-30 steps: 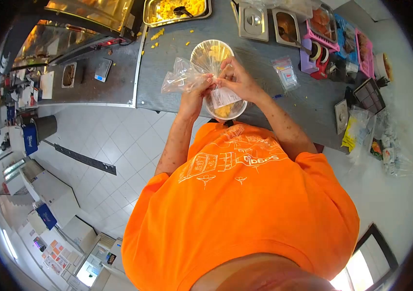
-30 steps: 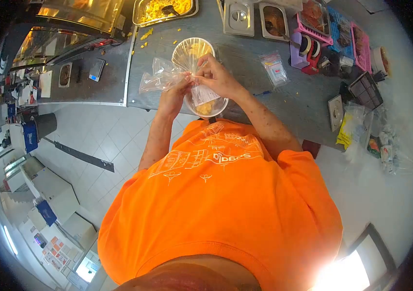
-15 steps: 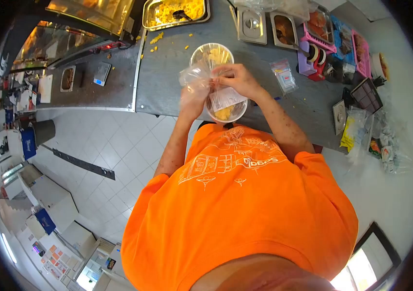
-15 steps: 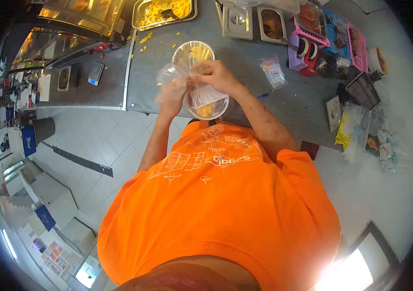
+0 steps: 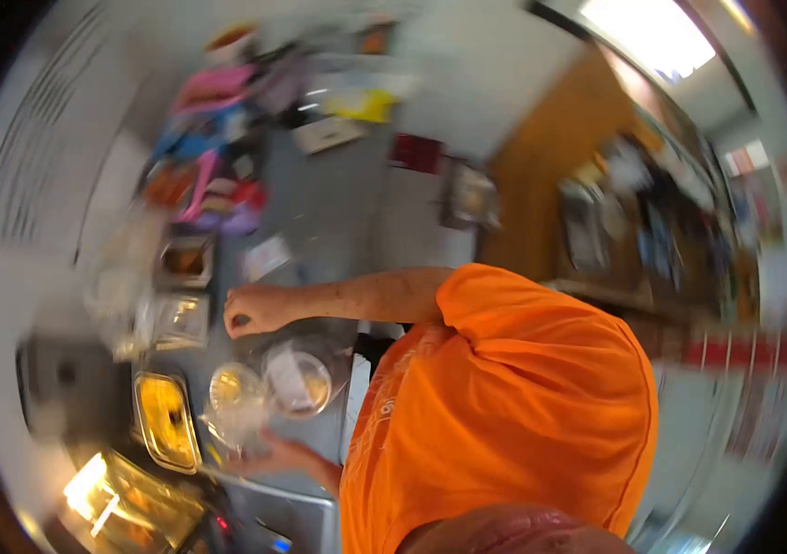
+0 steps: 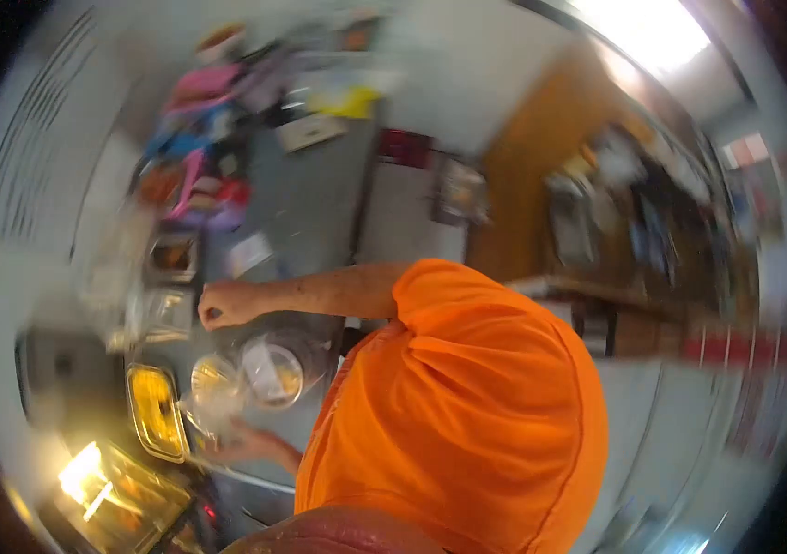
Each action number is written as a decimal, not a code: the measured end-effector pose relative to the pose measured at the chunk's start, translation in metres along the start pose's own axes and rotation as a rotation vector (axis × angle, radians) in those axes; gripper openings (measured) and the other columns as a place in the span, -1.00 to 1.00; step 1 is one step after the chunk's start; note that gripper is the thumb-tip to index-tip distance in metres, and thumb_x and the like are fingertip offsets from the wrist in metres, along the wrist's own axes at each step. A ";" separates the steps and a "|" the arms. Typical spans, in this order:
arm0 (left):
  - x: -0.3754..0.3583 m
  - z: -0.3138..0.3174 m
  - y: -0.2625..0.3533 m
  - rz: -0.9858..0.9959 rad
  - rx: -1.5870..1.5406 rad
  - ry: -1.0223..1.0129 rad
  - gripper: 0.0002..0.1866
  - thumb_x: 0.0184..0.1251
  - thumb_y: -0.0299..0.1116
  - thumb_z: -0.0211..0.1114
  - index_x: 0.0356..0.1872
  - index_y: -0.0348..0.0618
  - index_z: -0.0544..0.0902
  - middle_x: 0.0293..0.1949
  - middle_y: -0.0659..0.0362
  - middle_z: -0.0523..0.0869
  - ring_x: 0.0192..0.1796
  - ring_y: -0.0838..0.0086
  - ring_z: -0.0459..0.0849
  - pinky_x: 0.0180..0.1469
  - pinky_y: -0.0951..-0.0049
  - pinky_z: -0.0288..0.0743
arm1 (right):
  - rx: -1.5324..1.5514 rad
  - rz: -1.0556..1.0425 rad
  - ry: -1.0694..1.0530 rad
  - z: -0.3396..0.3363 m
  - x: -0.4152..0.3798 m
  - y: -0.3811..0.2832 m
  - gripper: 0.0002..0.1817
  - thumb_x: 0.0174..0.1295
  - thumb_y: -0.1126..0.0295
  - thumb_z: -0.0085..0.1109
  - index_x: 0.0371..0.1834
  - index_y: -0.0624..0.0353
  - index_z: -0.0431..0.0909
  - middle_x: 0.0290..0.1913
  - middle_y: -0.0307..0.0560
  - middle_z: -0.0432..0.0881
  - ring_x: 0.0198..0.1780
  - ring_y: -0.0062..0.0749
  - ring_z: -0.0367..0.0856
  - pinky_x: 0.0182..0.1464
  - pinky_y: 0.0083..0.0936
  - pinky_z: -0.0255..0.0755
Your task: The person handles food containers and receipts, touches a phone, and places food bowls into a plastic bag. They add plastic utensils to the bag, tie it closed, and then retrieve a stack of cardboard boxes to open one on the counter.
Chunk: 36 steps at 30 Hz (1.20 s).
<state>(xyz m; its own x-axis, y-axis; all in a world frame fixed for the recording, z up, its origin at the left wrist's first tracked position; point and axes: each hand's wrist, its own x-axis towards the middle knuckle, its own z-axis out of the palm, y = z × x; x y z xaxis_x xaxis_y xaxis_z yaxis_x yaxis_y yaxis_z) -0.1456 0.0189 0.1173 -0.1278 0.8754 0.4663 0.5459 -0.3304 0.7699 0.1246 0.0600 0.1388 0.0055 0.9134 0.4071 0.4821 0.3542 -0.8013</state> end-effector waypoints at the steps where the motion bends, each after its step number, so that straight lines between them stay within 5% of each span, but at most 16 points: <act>1: 0.019 -0.010 0.012 0.092 -0.037 0.044 -0.26 0.23 -0.13 0.33 0.31 -0.32 0.22 0.36 -0.07 0.15 0.33 0.21 0.25 0.27 0.18 0.25 | -0.061 0.057 0.096 -0.028 -0.029 -0.002 -0.82 0.11 0.27 0.28 -0.41 0.15 0.64 -0.36 -0.09 0.65 -0.21 -0.26 0.59 -0.10 -0.35 0.45; 7: 0.066 0.005 0.098 0.574 -0.305 0.255 -0.34 0.26 -0.24 0.30 0.29 -0.31 0.24 0.28 -0.05 0.23 0.26 0.21 0.31 0.23 0.21 0.26 | -0.252 0.359 0.937 -0.189 -0.245 -0.023 -0.79 0.14 0.34 0.31 -0.22 0.18 0.60 -0.28 -0.18 0.64 -0.29 -0.56 0.59 -0.29 -0.55 0.48; 8: 0.057 0.014 0.118 0.626 -0.358 0.244 -0.35 0.27 -0.25 0.30 0.29 -0.31 0.24 0.26 -0.05 0.24 0.24 0.21 0.32 0.23 0.21 0.26 | 0.144 0.327 1.190 -0.217 -0.287 -0.040 -0.83 0.18 0.37 0.24 -0.24 0.21 0.59 -0.30 -0.20 0.65 -0.30 -0.60 0.58 -0.26 -0.56 0.48; 9: 0.045 0.027 0.138 0.683 -0.417 0.223 -0.36 0.27 -0.27 0.30 0.28 -0.30 0.24 0.25 -0.04 0.26 0.23 0.21 0.33 0.22 0.21 0.26 | -0.128 0.464 1.318 -0.251 -0.340 -0.063 -0.86 0.23 0.39 0.12 -0.27 0.24 0.59 -0.30 -0.19 0.66 -0.30 -0.60 0.58 -0.24 -0.58 0.47; 11: 0.005 0.052 0.177 0.736 -0.538 0.093 -0.39 0.28 -0.30 0.29 0.27 -0.30 0.25 0.22 -0.04 0.28 0.21 0.21 0.35 0.21 0.22 0.26 | -0.175 0.608 1.730 -0.305 -0.449 -0.111 -0.68 0.28 0.22 -0.03 -0.41 0.24 0.58 -0.40 -0.17 0.66 -0.35 -0.50 0.57 -0.27 -0.56 0.42; 12: -0.026 0.065 0.196 0.677 -0.611 -0.044 -0.46 0.36 -0.32 0.19 0.29 -0.28 0.24 0.21 -0.01 0.31 0.19 0.23 0.36 0.20 0.23 0.26 | -0.135 0.268 1.860 -0.322 -0.506 -0.129 -0.56 0.31 0.12 0.00 -0.52 0.26 0.62 -0.43 -0.15 0.65 -0.43 -0.48 0.55 -0.31 -0.53 0.40; 13: -0.059 0.076 0.220 0.707 -0.591 -0.123 -0.47 0.40 -0.22 0.14 0.27 -0.29 0.28 0.22 -0.01 0.33 0.17 0.25 0.37 0.17 0.25 0.27 | -0.123 0.374 2.081 -0.340 -0.562 -0.155 -0.52 0.34 0.09 -0.03 -0.54 0.28 0.59 -0.49 -0.16 0.61 -0.45 -0.48 0.53 -0.33 -0.54 0.39; 14: -0.097 0.086 0.238 0.684 -0.659 -0.270 -0.48 0.42 -0.14 0.10 0.23 -0.31 0.33 0.21 -0.03 0.36 0.18 0.26 0.37 0.16 0.27 0.29 | -0.180 0.190 2.110 -0.358 -0.631 -0.157 -0.51 0.35 0.07 -0.04 -0.52 0.28 0.59 -0.48 -0.17 0.60 -0.43 -0.49 0.53 -0.33 -0.57 0.39; 15: -0.147 0.084 0.275 0.641 -0.552 -0.342 -0.46 0.40 -0.12 0.04 0.23 -0.32 0.31 0.24 -0.02 0.34 0.23 0.21 0.33 0.16 0.23 0.27 | -0.330 0.385 2.191 -0.372 -0.683 -0.176 -0.63 0.32 0.18 0.05 -0.41 0.30 0.59 -0.42 -0.15 0.61 -0.40 -0.52 0.54 -0.32 -0.58 0.41; 17: -0.230 0.104 0.305 0.601 -0.644 -0.554 -0.49 0.37 -0.24 0.09 0.24 -0.32 0.32 0.20 -0.02 0.39 0.22 0.25 0.36 0.19 0.28 0.27 | -0.527 0.228 2.147 -0.411 -0.804 -0.170 -0.71 0.21 0.41 0.17 -0.02 0.25 0.50 -0.22 -0.15 0.62 -0.30 -0.56 0.54 -0.23 -0.59 0.44; 20: -0.366 0.114 0.363 0.561 -0.807 -1.024 -0.49 0.30 -0.33 0.13 0.24 -0.30 0.31 0.24 0.02 0.35 0.23 0.28 0.35 0.16 0.29 0.27 | -0.461 0.573 2.074 -0.449 -0.918 -0.185 -0.51 0.20 0.22 0.23 0.18 0.07 0.40 -0.06 -0.24 0.56 -0.12 -0.54 0.50 -0.16 -0.56 0.35; 22: -0.449 0.118 0.397 0.413 -0.927 -1.361 -0.47 0.26 -0.39 0.19 0.24 -0.26 0.30 0.23 0.08 0.36 0.24 0.33 0.34 0.18 0.31 0.23 | -0.495 0.614 2.076 -0.482 -0.953 -0.188 -0.50 0.19 0.19 0.23 0.19 0.07 0.39 -0.08 -0.24 0.56 -0.15 -0.53 0.48 -0.18 -0.57 0.34; 28: -0.585 0.104 0.477 0.568 -0.836 -1.798 -0.47 0.21 -0.34 0.28 0.22 -0.09 0.37 0.21 0.14 0.40 0.26 0.34 0.33 0.21 0.29 0.21 | -0.489 0.509 1.973 -0.555 -0.982 -0.162 -0.49 0.16 0.14 0.28 0.10 0.16 0.43 -0.17 -0.19 0.58 -0.29 -0.53 0.44 -0.28 -0.56 0.34; 30: -0.603 0.095 0.493 0.621 -0.855 -1.846 -0.48 0.21 -0.31 0.29 0.20 -0.09 0.38 0.19 0.10 0.42 0.25 0.29 0.35 0.23 0.26 0.21 | -0.909 0.823 1.801 -0.563 -1.011 -0.147 -0.49 0.11 0.07 0.29 -0.03 0.25 0.51 -0.12 -0.04 0.52 -0.12 -0.41 0.46 -0.07 -0.42 0.36; 33: -0.607 0.090 0.498 0.841 -0.888 -1.781 -0.48 0.19 -0.19 0.32 0.15 -0.10 0.42 0.13 0.03 0.47 0.23 0.20 0.38 0.25 0.24 0.22 | -0.336 0.243 2.081 -0.492 -0.972 -0.181 -0.72 0.27 0.32 0.07 -0.05 0.27 0.49 -0.05 0.06 0.54 -0.09 -0.29 0.54 -0.08 -0.32 0.48; 36: -0.590 0.085 0.484 0.534 -0.775 -1.955 -0.50 0.23 -0.19 0.29 0.15 -0.16 0.45 0.11 0.00 0.50 0.20 0.22 0.42 0.26 0.28 0.23 | 0.391 0.037 2.000 -0.390 -0.847 -0.230 -0.76 0.33 0.43 0.00 0.02 0.23 0.44 -0.10 0.00 0.57 -0.11 -0.27 0.59 -0.08 -0.31 0.55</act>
<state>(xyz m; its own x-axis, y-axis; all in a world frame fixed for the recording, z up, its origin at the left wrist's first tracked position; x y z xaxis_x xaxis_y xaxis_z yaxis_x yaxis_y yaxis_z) 0.2645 -0.6270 0.1777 0.9347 -0.3380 0.1101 -0.1848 -0.1973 0.9628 0.3506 -0.8734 0.1497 0.9005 -0.4347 -0.0115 0.2847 0.6094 -0.7400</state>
